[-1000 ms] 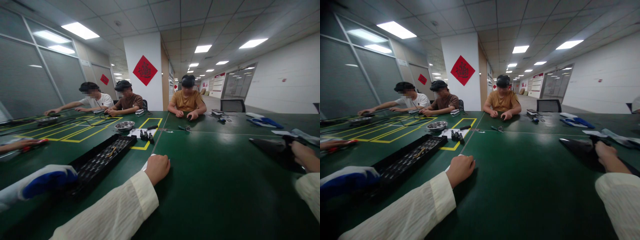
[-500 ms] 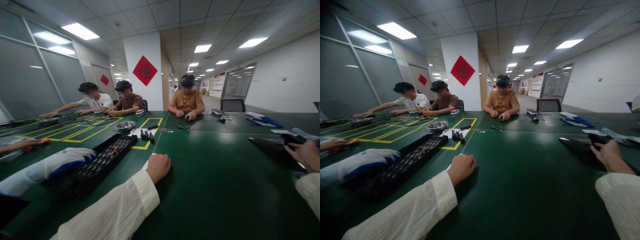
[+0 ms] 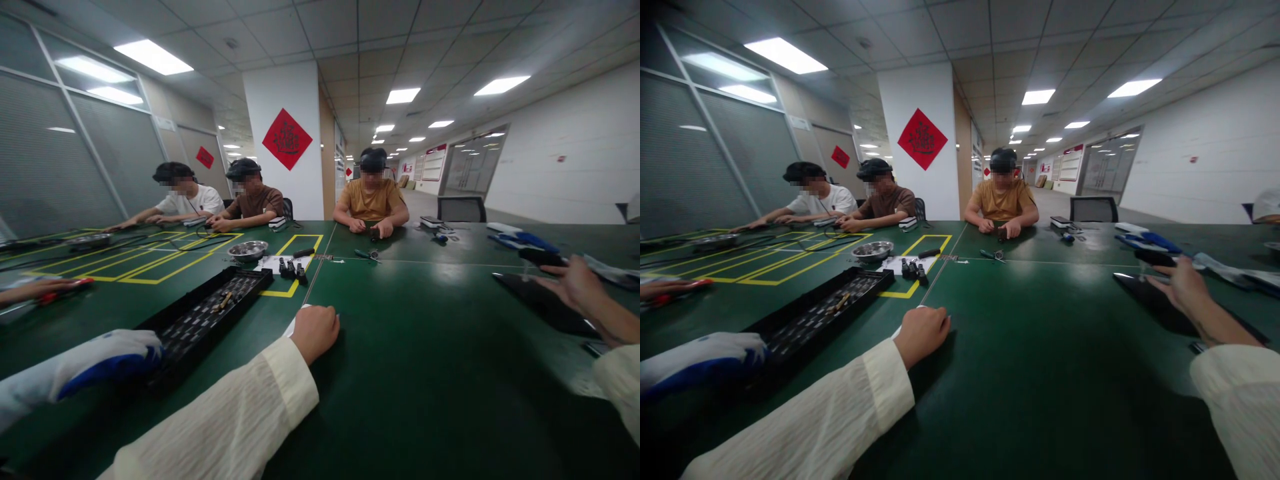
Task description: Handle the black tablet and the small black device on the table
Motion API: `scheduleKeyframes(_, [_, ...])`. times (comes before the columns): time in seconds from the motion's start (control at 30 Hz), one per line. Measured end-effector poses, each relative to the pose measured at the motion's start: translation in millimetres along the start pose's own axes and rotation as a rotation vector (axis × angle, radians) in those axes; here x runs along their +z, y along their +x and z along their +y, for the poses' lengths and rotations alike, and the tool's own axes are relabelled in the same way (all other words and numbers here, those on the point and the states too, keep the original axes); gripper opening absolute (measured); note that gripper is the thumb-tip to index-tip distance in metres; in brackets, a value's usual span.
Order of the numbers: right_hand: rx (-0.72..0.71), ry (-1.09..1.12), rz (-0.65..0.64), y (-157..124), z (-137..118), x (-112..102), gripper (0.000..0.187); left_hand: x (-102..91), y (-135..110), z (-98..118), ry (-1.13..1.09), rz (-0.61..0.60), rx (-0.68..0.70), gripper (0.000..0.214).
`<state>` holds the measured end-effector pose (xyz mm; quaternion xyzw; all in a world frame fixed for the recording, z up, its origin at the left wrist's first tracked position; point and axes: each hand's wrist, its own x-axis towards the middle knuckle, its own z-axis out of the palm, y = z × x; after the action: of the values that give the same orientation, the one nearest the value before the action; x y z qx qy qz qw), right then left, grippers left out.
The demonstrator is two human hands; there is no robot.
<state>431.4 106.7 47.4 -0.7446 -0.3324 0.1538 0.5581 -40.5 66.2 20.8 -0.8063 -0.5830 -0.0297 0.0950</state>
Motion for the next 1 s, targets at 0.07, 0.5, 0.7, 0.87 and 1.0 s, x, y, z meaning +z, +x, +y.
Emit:
scheduleKeyframes(0.07, [0.009,0.134,-0.126,-15.7,-10.0,12.6,0.051,-2.0,-0.7,0.8,-0.008,-0.006,-0.004,0.039])
scheduleKeyframes(0.5, [-0.156,0.388,-1.278,-229.4,-0.3,64.1,0.056,0.5,-0.4,0.1,0.012,0.000,0.017,0.043])
scheduleKeyframes(0.7, [-0.445,0.180,-1.486,-283.8,-11.5,39.3,0.043,-1.7,-1.3,2.7,0.001,0.037,0.011,0.054])
scheduleKeyframes(0.87, [-0.425,0.054,-1.592,-285.8,-29.1,39.1,0.044,0.1,-1.7,1.5,0.028,0.055,0.034,0.049])
scheduleKeyframes(1.0, [-0.439,-0.095,-1.660,-283.0,-34.4,36.1,0.047,2.6,-0.7,0.2,0.046,0.054,0.044,0.045])
